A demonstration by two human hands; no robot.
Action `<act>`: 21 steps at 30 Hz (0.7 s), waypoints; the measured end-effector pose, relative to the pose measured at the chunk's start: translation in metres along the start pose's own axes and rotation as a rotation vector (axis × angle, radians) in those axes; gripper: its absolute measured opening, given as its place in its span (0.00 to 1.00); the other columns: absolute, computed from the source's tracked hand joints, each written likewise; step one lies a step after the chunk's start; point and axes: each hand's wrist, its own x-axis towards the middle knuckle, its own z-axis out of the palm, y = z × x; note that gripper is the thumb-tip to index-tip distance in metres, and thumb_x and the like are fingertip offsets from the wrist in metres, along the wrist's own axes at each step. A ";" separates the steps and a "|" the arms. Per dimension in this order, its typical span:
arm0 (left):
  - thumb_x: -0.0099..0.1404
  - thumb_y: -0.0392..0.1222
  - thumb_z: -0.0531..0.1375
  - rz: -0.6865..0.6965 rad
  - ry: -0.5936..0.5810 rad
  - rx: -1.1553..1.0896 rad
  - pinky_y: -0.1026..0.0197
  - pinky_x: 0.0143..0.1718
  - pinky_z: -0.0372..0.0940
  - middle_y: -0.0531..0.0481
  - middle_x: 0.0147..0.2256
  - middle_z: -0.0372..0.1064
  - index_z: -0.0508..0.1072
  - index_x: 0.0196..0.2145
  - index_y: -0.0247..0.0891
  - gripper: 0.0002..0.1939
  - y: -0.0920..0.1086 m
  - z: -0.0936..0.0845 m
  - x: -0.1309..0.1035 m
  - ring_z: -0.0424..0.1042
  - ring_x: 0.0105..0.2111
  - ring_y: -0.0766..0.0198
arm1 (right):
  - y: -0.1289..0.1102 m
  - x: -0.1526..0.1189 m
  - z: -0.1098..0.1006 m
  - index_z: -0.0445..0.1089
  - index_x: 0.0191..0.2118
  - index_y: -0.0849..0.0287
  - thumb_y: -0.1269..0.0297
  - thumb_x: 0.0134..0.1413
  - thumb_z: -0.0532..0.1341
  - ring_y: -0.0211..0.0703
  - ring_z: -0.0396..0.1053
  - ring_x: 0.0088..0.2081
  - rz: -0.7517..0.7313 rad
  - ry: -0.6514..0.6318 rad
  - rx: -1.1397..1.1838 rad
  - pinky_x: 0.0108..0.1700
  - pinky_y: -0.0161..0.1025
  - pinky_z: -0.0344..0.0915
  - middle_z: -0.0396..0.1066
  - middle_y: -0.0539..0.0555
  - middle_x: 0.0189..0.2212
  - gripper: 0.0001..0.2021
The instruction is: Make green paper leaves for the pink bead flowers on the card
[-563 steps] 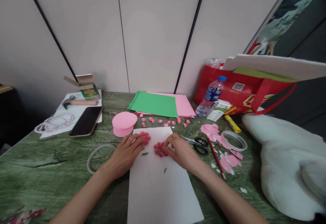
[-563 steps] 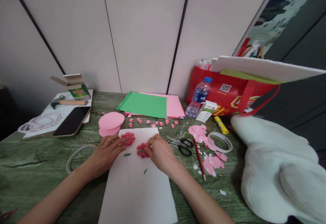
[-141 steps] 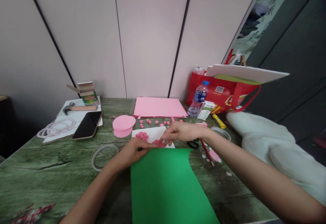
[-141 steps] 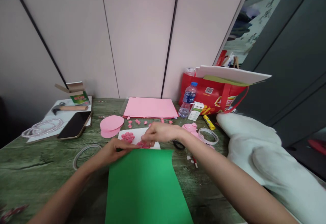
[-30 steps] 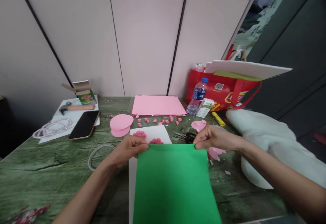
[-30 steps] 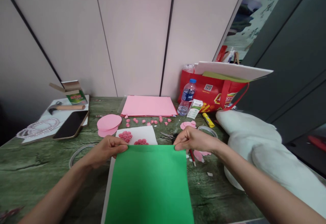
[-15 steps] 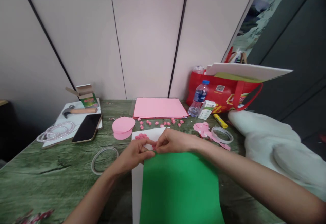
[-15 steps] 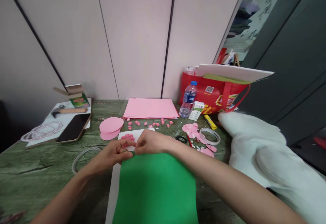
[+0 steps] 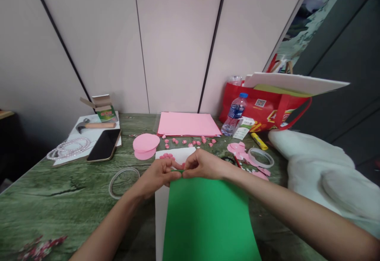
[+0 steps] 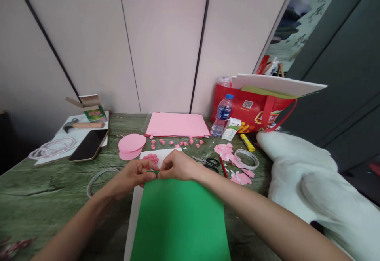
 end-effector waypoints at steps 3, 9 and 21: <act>0.44 0.56 0.67 -0.031 -0.019 -0.048 0.67 0.21 0.55 0.57 0.18 0.64 0.70 0.31 0.33 0.24 -0.003 -0.002 0.001 0.61 0.18 0.72 | 0.001 0.003 0.001 0.72 0.21 0.64 0.66 0.41 0.62 0.31 0.52 0.19 0.025 0.010 -0.005 0.21 0.31 0.48 0.60 0.44 0.15 0.07; 0.50 0.66 0.59 -0.039 0.026 -0.113 0.68 0.20 0.56 0.59 0.17 0.57 0.69 0.30 0.33 0.29 -0.005 -0.002 0.001 0.60 0.17 0.73 | 0.001 0.005 0.001 0.69 0.18 0.63 0.66 0.40 0.63 0.30 0.50 0.18 0.048 0.004 -0.023 0.20 0.31 0.45 0.56 0.43 0.13 0.08; 0.48 0.54 0.66 0.000 -0.003 0.011 0.69 0.19 0.52 0.58 0.16 0.62 0.67 0.25 0.34 0.20 -0.008 0.001 0.005 0.59 0.16 0.74 | 0.004 0.003 -0.002 0.74 0.22 0.65 0.70 0.42 0.62 0.32 0.58 0.21 0.041 -0.017 0.002 0.24 0.30 0.53 0.66 0.47 0.17 0.06</act>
